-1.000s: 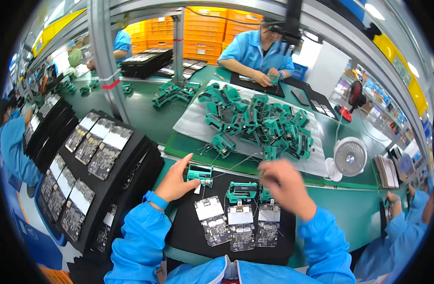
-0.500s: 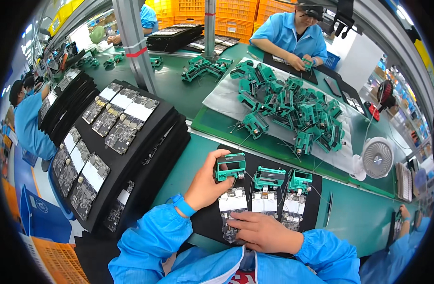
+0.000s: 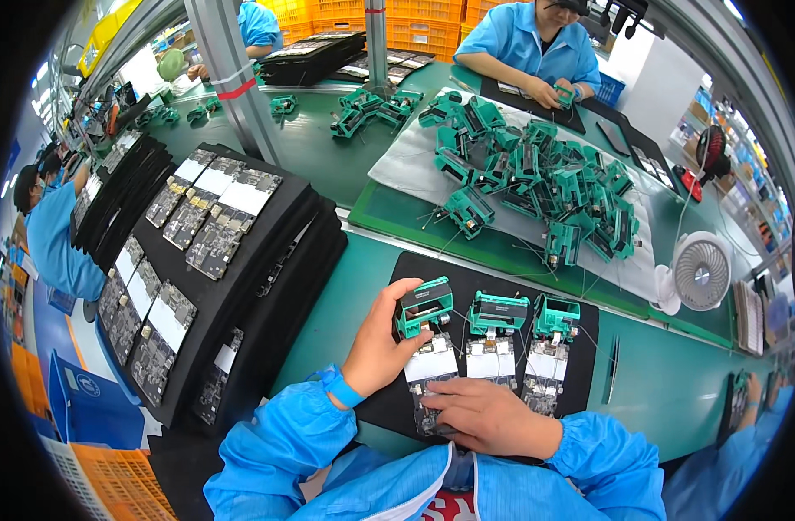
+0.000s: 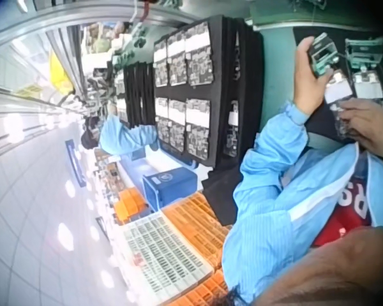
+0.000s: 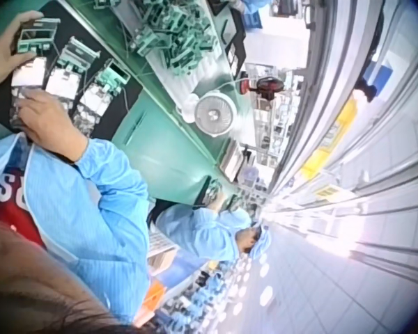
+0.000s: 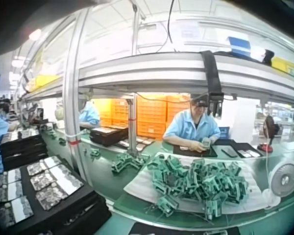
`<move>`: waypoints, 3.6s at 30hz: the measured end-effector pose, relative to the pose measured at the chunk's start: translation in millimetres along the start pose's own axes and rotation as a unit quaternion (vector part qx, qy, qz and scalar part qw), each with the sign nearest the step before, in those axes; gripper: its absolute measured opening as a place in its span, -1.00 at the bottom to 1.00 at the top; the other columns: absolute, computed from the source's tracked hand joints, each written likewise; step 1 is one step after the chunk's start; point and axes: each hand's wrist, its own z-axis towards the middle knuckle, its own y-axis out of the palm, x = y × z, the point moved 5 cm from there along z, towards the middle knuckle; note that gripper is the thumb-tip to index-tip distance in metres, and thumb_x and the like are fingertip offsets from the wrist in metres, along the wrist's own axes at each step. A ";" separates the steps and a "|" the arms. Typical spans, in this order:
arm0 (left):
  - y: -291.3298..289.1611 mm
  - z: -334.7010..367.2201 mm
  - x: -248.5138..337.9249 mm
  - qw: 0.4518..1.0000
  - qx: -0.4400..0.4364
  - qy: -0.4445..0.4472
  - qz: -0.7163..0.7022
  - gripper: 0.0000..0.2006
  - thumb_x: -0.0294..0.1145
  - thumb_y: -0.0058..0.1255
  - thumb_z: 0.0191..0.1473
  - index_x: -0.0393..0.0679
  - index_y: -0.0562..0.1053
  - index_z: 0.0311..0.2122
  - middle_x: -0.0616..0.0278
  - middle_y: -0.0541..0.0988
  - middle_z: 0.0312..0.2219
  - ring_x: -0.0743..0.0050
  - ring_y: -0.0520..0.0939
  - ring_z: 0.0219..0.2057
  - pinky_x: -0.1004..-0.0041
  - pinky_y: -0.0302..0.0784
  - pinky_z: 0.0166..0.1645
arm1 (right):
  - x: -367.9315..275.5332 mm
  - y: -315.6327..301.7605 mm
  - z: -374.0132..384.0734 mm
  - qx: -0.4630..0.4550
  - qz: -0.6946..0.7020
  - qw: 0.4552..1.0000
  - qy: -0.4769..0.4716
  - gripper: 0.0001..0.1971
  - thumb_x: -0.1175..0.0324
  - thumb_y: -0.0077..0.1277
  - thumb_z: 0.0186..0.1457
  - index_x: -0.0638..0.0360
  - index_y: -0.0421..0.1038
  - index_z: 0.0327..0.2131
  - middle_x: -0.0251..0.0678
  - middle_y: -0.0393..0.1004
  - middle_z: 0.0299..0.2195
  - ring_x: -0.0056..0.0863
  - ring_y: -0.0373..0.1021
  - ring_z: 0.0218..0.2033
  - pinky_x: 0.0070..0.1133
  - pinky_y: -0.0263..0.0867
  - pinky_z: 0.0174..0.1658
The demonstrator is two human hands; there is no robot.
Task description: Assemble electronic components and circuit boards into plastic housings on a factory assembly line.
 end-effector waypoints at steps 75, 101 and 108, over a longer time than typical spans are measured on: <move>-21.9 8.9 0.8 0.999 -0.024 0.009 -0.040 -0.35 -0.32 -0.05 0.25 -0.25 0.06 0.38 -0.12 0.13 0.34 0.08 0.15 0.37 0.23 -0.01 0.40 | -24.5 -11.2 -180.2 0.255 -0.269 0.809 0.456 -0.39 0.12 0.29 -0.10 0.16 0.41 0.04 -0.10 0.30 0.08 -0.06 0.21 0.03 -0.17 0.08 0.08; 37.4 -37.5 70.1 0.893 -0.015 -0.134 -0.430 -0.35 -0.51 -0.20 0.32 -0.04 -0.11 0.43 0.13 0.31 0.25 0.37 0.43 0.17 0.35 0.39 0.22 | -29.1 38.8 -177.6 0.619 0.529 0.545 0.199 -0.32 0.29 0.03 0.19 0.29 0.03 0.31 -0.13 0.21 0.27 -0.21 0.20 0.27 -0.22 0.10 0.33; 96.4 -41.9 102.0 0.848 -0.269 -0.166 -0.426 -0.34 -0.38 -0.12 0.35 0.08 -0.11 0.44 0.07 0.34 0.20 0.30 0.44 0.16 0.32 0.48 0.13 | -28.1 -7.3 -346.8 0.763 0.424 0.463 0.151 -0.52 0.20 -0.10 0.28 0.34 0.29 0.15 -0.11 0.44 0.10 -0.22 0.39 0.11 -0.27 0.27 0.22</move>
